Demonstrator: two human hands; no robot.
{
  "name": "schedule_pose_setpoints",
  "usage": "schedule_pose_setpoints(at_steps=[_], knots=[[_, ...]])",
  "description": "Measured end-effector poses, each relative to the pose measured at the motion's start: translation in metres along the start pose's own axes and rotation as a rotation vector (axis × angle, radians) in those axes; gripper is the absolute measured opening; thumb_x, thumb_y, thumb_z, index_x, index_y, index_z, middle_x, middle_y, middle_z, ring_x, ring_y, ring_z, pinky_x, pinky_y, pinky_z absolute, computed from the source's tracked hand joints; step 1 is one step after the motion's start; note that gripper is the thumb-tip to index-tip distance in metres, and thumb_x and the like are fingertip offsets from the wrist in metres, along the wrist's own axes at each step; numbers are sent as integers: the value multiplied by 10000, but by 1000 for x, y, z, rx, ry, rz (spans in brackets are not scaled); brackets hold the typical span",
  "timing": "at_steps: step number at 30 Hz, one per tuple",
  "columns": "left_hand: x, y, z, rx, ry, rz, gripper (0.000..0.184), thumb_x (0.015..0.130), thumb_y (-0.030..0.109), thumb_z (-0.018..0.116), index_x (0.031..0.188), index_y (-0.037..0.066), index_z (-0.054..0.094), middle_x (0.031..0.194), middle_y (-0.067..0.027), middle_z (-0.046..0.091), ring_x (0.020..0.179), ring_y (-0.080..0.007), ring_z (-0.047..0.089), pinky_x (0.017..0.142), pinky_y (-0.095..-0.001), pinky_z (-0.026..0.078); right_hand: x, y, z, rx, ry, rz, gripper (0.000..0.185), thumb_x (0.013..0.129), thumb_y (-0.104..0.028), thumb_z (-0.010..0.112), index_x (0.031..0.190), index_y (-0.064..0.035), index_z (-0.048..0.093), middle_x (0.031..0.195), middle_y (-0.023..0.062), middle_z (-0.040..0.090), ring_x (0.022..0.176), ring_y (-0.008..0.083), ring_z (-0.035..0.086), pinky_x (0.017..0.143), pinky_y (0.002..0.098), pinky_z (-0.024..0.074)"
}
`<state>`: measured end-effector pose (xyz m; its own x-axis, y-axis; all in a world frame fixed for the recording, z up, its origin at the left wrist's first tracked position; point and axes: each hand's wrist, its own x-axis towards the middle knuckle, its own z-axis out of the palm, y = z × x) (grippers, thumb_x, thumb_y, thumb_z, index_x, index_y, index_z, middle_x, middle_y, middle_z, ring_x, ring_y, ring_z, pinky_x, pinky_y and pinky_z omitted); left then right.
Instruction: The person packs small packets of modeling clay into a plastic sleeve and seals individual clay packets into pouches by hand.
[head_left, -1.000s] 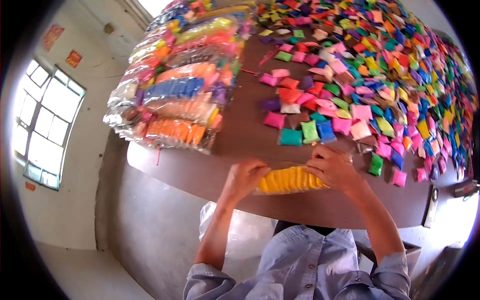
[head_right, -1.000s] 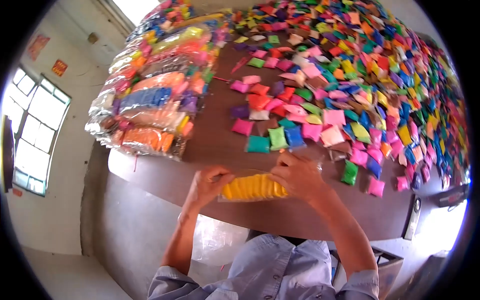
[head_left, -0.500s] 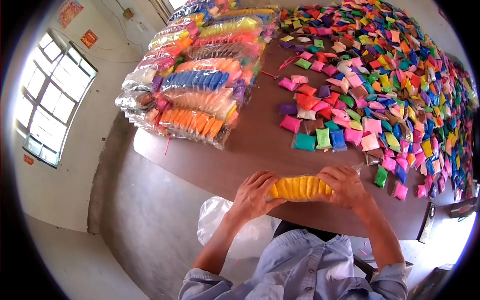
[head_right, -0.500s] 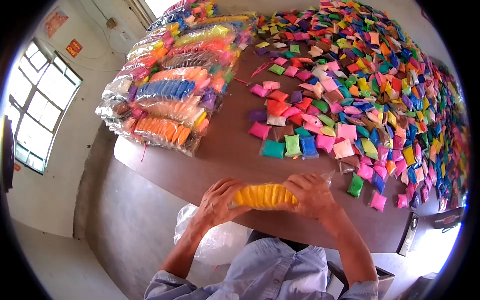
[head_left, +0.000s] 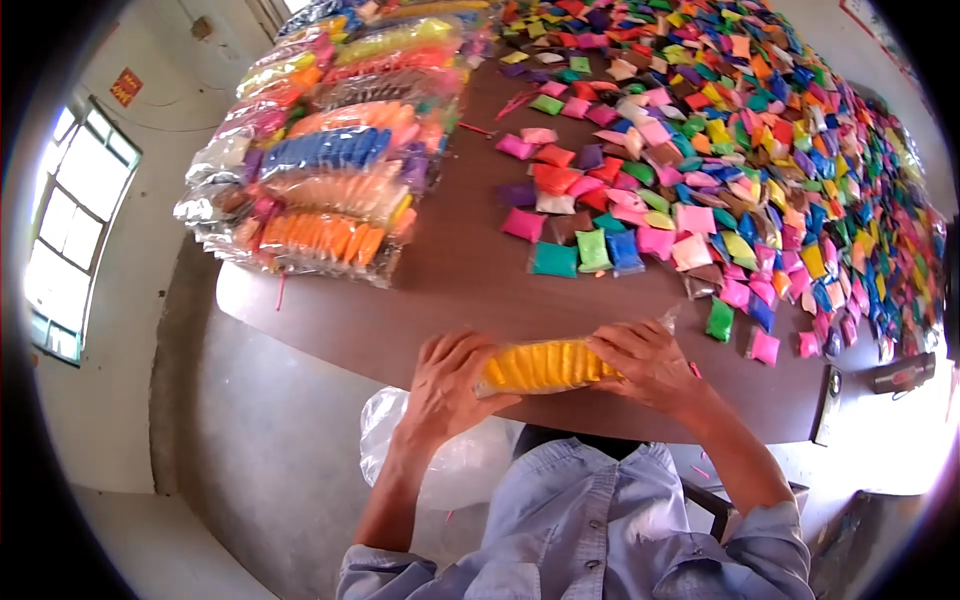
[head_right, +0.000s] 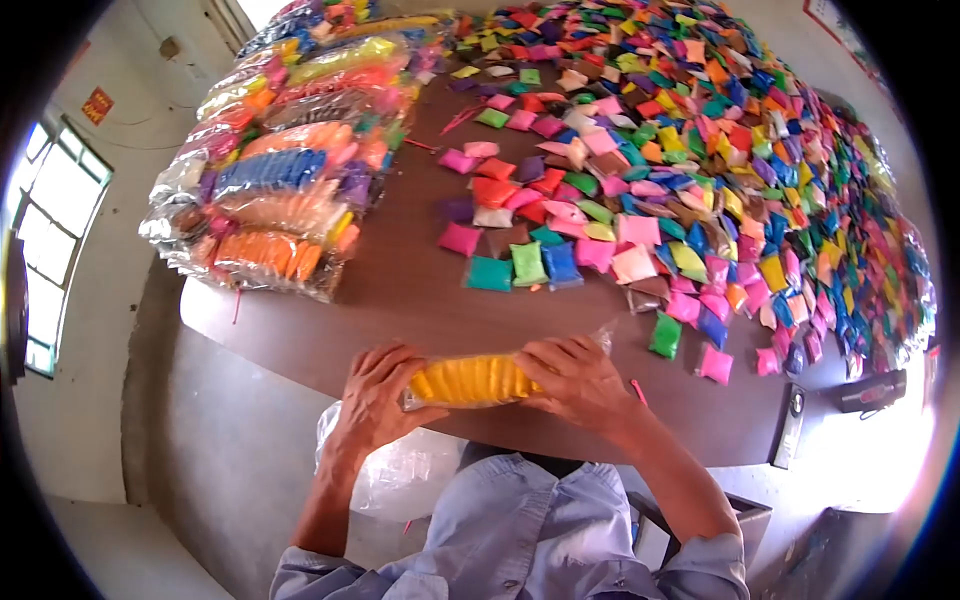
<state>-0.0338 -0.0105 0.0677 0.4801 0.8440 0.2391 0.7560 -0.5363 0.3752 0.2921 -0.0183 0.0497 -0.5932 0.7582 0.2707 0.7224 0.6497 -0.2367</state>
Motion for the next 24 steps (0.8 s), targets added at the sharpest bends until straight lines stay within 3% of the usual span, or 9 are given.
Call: schedule_pose_setpoints(at_steps=[1, 5, 10, 12, 16, 24], knots=[[3, 4, -7, 20, -36, -14, 741, 658, 400, 958, 1244, 41, 681, 1345, -113, 659, 1370, -317, 539, 1181, -502, 366, -1, 0, 1, 6, 15, -29, 630, 778, -316, 870, 1330, -120, 636, 1304, 44, 632, 1214, 246, 620, 1009, 410, 472], [23, 30, -6, 37, -64, 106, 887, 642, 425, 951, 1350, 23, 599, 1386, -147, 629, 1379, -329, 526, 1199, -537, 327, -2, -1, 5, -13, 33, -37, 605, 787, -311, 859, 1319, -125, 640, 1304, 31, 638, 1214, 234, 627, 1011, 409, 470], [52, 52, 40, -38, -47, 239, 819, 703, 436, 913, 1342, 31, 600, 1374, -139, 630, 1333, -343, 557, 1178, -500, 353, -3, -3, 5, -26, 57, -17, 575, 782, -311, 857, 1289, -128, 655, 1295, 24, 652, 1187, 222, 648, 1020, 412, 466], [53, 53, 51, 21, -157, 179, 763, 772, 489, 858, 1332, 47, 588, 1273, -115, 639, 1186, -321, 613, 1049, -462, 422, -5, -1, 7, -27, 63, -7, 573, 779, -306, 859, 1284, -128, 659, 1292, 26, 652, 1189, 225, 646, 1018, 411, 468], [38, 44, 36, -28, -167, 82, 690, 774, 447, 868, 1296, 67, 625, 1291, -141, 661, 1212, -353, 620, 1071, -475, 438, -5, -4, 5, -14, 83, 17, 576, 760, -293, 873, 1273, -131, 669, 1284, 30, 651, 1167, 234, 653, 1005, 412, 481], [-5, -8, 21, 130, 11, 5, 736, 745, 528, 881, 1270, 67, 650, 1250, -109, 685, 1176, -327, 639, 1037, -489, 474, 0, -5, 1, 44, 75, 66, 611, 727, -288, 894, 1274, -123, 679, 1253, 39, 668, 1096, 259, 673, 963, 414, 511]])
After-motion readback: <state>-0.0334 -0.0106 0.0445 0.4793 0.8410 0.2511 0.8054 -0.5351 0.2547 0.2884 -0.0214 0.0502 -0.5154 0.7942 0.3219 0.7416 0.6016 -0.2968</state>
